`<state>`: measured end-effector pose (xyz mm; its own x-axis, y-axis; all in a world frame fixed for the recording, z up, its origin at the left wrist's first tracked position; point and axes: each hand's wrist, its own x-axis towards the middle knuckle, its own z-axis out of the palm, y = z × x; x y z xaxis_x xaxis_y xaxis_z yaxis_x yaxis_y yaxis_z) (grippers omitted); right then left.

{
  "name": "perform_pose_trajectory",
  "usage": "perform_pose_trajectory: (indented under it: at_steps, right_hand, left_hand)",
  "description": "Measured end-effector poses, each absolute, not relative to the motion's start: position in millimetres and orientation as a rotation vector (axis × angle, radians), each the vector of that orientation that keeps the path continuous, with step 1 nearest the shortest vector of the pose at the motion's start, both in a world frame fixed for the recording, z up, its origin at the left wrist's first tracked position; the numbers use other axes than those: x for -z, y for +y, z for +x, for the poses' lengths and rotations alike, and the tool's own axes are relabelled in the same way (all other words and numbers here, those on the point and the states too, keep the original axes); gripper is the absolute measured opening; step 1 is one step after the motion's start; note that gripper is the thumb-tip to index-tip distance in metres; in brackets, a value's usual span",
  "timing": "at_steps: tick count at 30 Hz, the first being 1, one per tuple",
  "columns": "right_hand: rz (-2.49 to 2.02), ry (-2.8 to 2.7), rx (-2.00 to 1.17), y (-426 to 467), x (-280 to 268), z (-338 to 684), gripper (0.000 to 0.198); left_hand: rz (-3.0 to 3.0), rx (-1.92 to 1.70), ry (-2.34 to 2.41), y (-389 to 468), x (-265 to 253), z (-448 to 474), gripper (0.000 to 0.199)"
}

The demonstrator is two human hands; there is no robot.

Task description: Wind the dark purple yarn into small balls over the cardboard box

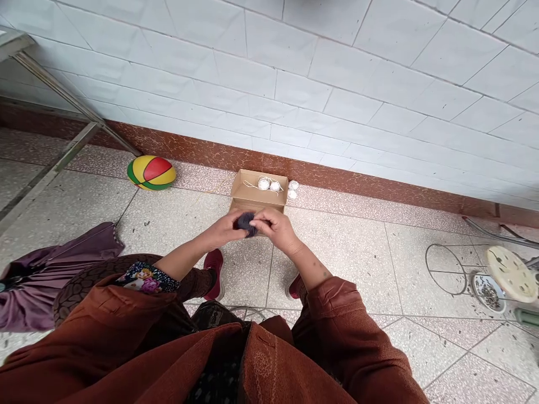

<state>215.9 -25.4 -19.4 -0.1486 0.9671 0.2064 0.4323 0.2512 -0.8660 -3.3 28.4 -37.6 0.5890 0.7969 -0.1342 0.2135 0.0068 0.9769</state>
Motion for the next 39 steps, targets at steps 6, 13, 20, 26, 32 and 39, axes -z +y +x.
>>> perform_pose_trajectory:
  at_steps: [6, 13, 20, 26, 32, 39]
  right_hand:
    - [-1.523, -1.570, -0.776, -18, 41, 214, 0.031]
    - [-1.422, -1.823, -0.885, -34, 48, 197, 0.014]
    - [-1.165, -1.873, -1.055, -40, 27, 201, 0.024]
    - [-1.235, -1.548, -0.979, -27, 17, 221, 0.038]
    - [-1.438, -1.422, -0.953, -17, 32, 221, 0.031]
    - [-1.506, -1.476, -0.923, -22, 48, 219, 0.019]
  left_hand:
    - [0.971, -0.524, 0.454, 14, 26, 2, 0.070]
    - [0.847, -0.865, 0.824, 37, 33, 7, 0.046]
    - [1.299, -0.744, 1.008, 34, 39, 7, 0.051]
    - [1.334, -0.489, 0.762, 25, 34, 7, 0.090]
    - [0.997, -0.447, 0.434, 10, 21, 13, 0.100]
    - [0.723, -0.495, 0.357, 6, 5, 20, 0.081]
